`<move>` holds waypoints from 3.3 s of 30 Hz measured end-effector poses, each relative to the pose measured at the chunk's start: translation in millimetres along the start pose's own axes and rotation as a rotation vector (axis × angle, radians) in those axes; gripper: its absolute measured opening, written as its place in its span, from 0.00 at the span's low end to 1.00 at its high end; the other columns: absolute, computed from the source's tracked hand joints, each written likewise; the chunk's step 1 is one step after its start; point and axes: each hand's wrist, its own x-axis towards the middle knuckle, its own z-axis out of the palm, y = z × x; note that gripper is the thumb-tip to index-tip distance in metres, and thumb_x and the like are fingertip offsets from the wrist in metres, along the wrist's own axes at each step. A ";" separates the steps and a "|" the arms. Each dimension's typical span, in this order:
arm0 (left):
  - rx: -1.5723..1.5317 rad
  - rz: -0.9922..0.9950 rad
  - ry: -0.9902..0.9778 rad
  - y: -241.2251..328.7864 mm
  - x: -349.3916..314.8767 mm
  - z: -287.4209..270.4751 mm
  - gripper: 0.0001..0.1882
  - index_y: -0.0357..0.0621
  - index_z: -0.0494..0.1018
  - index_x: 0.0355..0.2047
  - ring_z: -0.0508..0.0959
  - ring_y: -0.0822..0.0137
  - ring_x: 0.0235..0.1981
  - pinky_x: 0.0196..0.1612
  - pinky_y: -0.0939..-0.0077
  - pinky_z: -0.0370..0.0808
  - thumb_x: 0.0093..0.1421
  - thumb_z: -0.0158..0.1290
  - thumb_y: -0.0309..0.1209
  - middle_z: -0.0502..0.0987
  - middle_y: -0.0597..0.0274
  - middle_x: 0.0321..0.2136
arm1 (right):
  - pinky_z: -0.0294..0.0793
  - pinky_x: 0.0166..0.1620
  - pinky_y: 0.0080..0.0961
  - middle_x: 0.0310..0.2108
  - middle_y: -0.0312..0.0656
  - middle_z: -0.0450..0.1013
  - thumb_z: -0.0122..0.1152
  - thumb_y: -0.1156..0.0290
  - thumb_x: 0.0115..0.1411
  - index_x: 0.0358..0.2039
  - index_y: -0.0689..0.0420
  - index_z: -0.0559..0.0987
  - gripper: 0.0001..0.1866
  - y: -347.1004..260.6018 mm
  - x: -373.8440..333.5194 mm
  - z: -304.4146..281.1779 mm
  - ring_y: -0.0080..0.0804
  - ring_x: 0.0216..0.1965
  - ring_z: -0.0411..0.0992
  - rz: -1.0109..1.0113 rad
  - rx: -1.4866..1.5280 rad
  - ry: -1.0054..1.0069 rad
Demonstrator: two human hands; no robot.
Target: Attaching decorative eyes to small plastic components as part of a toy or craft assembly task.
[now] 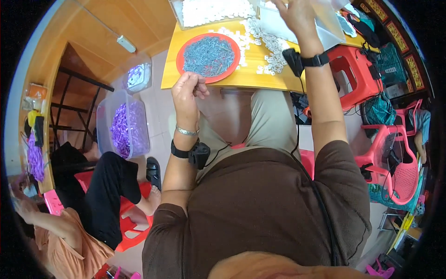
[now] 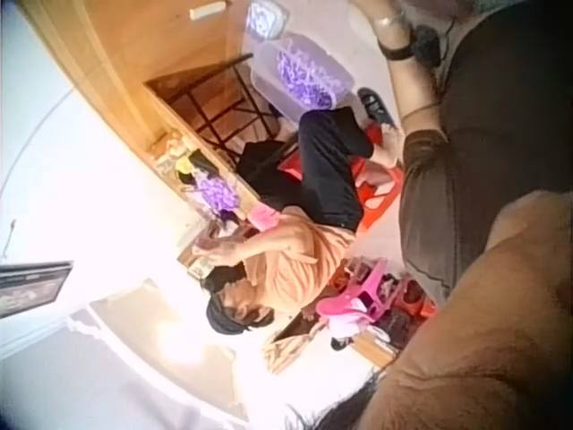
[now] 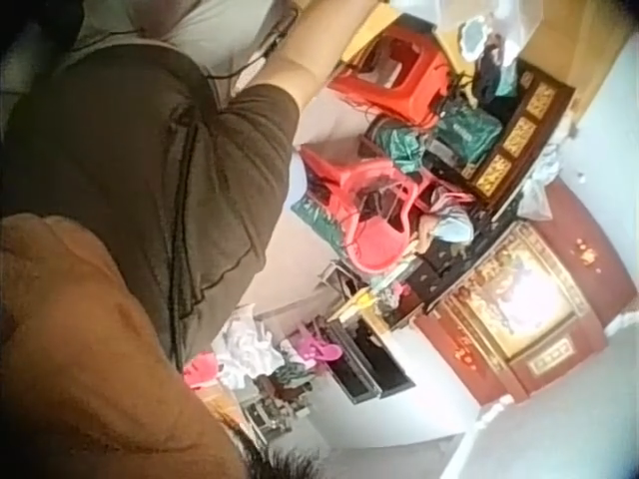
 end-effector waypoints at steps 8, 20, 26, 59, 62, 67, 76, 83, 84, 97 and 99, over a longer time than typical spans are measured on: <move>0.000 -0.028 -0.006 2.4 -0.7 -4.5 0.12 0.39 0.70 0.24 0.69 0.74 0.16 0.20 0.85 0.64 0.59 0.42 0.32 0.70 0.65 0.16 | 0.72 0.37 0.33 0.27 0.44 0.75 0.58 0.61 0.46 0.28 0.52 0.80 0.11 -33.2 -88.7 59.1 0.43 0.31 0.73 0.474 0.298 -1.158; -0.005 -0.070 0.016 -1.1 0.6 -5.4 0.12 0.39 0.70 0.24 0.69 0.75 0.16 0.20 0.86 0.63 0.59 0.42 0.32 0.70 0.66 0.17 | 0.72 0.36 0.33 0.28 0.47 0.75 0.57 0.68 0.46 0.29 0.55 0.79 0.09 -50.9 -101.0 77.3 0.44 0.32 0.73 0.338 0.210 -1.211; 0.032 -0.076 -0.047 -10.3 4.1 -8.2 0.12 0.40 0.70 0.25 0.70 0.74 0.17 0.21 0.85 0.64 0.59 0.42 0.34 0.70 0.64 0.18 | 0.72 0.37 0.33 0.29 0.49 0.75 0.53 0.73 0.46 0.29 0.57 0.79 0.09 -50.2 -103.8 67.2 0.44 0.32 0.73 0.332 0.122 -1.150; -0.230 -0.314 -0.129 -44.4 -2.7 14.4 0.10 0.41 0.66 0.30 0.70 0.74 0.17 0.19 0.85 0.65 0.61 0.40 0.34 0.68 0.67 0.19 | 0.71 0.30 0.21 0.22 0.41 0.73 0.60 0.74 0.50 0.34 0.60 0.78 0.10 -142.7 -66.0 -43.3 0.26 0.25 0.72 0.422 1.052 -0.973; -0.209 -0.314 -0.139 -48.3 -1.7 15.5 0.09 0.41 0.67 0.30 0.71 0.75 0.17 0.20 0.86 0.66 0.61 0.41 0.33 0.70 0.66 0.19 | 0.72 0.29 0.25 0.21 0.43 0.73 0.59 0.72 0.49 0.29 0.59 0.77 0.07 -142.8 -68.7 -40.6 0.34 0.24 0.74 0.400 1.005 -0.957; -0.076 -0.286 -0.200 -50.1 2.0 6.1 0.09 0.43 0.68 0.27 0.70 0.76 0.17 0.20 0.87 0.66 0.59 0.44 0.34 0.70 0.68 0.18 | 0.72 0.29 0.25 0.22 0.44 0.74 0.59 0.71 0.49 0.29 0.58 0.77 0.07 -145.4 -69.8 -34.5 0.35 0.24 0.74 0.425 0.994 -0.971; -0.075 -0.242 -0.030 -40.2 18.0 -27.4 0.09 0.44 0.67 0.24 0.69 0.76 0.14 0.18 0.86 0.63 0.58 0.44 0.33 0.67 0.69 0.15 | 0.71 0.38 0.36 0.31 0.43 0.74 0.59 0.67 0.48 0.31 0.54 0.79 0.10 -136.7 -78.8 53.5 0.43 0.35 0.72 0.132 0.679 -1.045; -0.104 -0.222 0.014 -33.8 22.7 -43.7 0.09 0.44 0.66 0.23 0.69 0.76 0.14 0.17 0.86 0.63 0.59 0.44 0.33 0.67 0.69 0.16 | 0.71 0.35 0.38 0.27 0.44 0.74 0.59 0.67 0.46 0.27 0.52 0.78 0.07 -149.9 -76.7 74.5 0.43 0.33 0.73 -0.057 0.492 -1.097; -0.107 -0.220 0.016 -34.2 23.3 -44.4 0.09 0.44 0.66 0.23 0.69 0.76 0.14 0.17 0.86 0.63 0.59 0.44 0.33 0.67 0.69 0.16 | 0.71 0.34 0.39 0.26 0.44 0.74 0.59 0.66 0.47 0.26 0.53 0.78 0.06 -149.6 -76.5 75.2 0.43 0.32 0.73 -0.053 0.507 -1.079; -0.110 -0.214 -0.007 -35.2 23.5 -40.9 0.09 0.44 0.66 0.23 0.69 0.76 0.14 0.16 0.87 0.63 0.59 0.44 0.33 0.67 0.68 0.16 | 0.70 0.34 0.39 0.24 0.45 0.74 0.56 0.57 0.52 0.26 0.53 0.78 0.13 -145.7 -64.6 63.4 0.44 0.29 0.73 0.171 0.426 -1.171; -0.106 -0.209 -0.009 -34.7 23.2 -39.3 0.09 0.44 0.66 0.23 0.70 0.76 0.14 0.17 0.87 0.63 0.59 0.44 0.33 0.67 0.68 0.16 | 0.70 0.34 0.39 0.24 0.45 0.74 0.55 0.55 0.53 0.27 0.52 0.78 0.14 -143.2 -67.3 64.7 0.44 0.29 0.73 0.152 0.417 -1.090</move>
